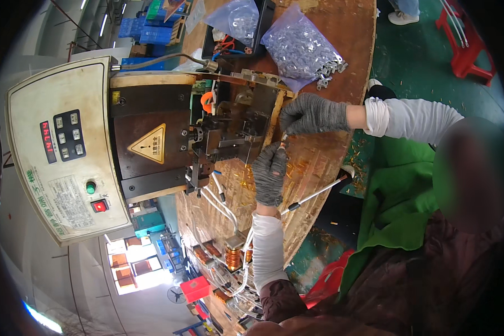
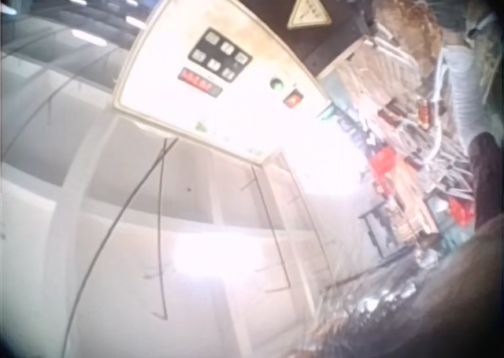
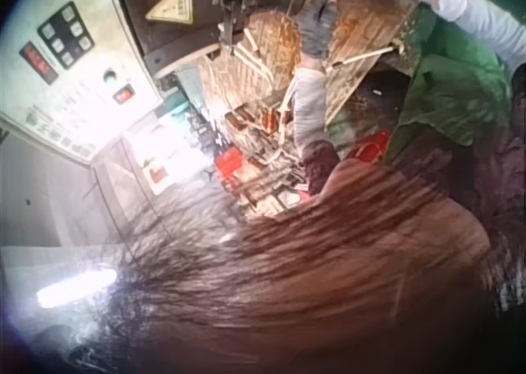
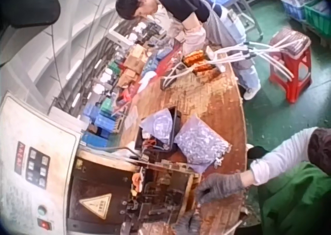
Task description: Crimping metal terminals onto the ends of electrical wires using a terminal crimping machine.
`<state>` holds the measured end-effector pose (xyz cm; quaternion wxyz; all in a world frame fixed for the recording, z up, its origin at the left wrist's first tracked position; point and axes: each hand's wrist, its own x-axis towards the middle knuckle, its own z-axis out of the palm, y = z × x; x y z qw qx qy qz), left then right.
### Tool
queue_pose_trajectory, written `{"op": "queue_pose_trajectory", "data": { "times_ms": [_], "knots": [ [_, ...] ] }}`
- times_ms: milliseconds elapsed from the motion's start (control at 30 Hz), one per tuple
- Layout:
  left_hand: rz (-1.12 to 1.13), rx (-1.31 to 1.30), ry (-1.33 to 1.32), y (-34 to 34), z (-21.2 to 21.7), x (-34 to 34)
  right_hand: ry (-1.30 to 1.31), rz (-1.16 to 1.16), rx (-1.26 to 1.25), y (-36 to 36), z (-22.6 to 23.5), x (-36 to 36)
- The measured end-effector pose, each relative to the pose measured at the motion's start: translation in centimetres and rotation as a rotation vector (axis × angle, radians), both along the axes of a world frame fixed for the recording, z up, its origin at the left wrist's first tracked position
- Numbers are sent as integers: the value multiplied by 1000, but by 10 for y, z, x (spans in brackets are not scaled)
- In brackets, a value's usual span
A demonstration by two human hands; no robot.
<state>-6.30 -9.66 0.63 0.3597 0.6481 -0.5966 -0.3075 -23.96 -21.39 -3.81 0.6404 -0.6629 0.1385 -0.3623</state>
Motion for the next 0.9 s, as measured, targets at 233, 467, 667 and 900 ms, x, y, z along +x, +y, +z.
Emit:
{"op": "queue_pose_trajectory", "data": {
  "times_ms": [233, 467, 667, 900],
  "knots": [
    [-9, -1, -10, -4, 5, -4, 9, 39, -160, -13, 3, 1],
    [-54, 7, -47, -3, 9, -7, 85, 100, -190, -16, 6, 2],
    [-80, 5, -38, -2, 7, -6, 93, 161, -332, -22, 14, 6],
    [-55, 78, 70, 0, 3, -3, 141, 363, -480, -38, 25, 10]
  ]
}}
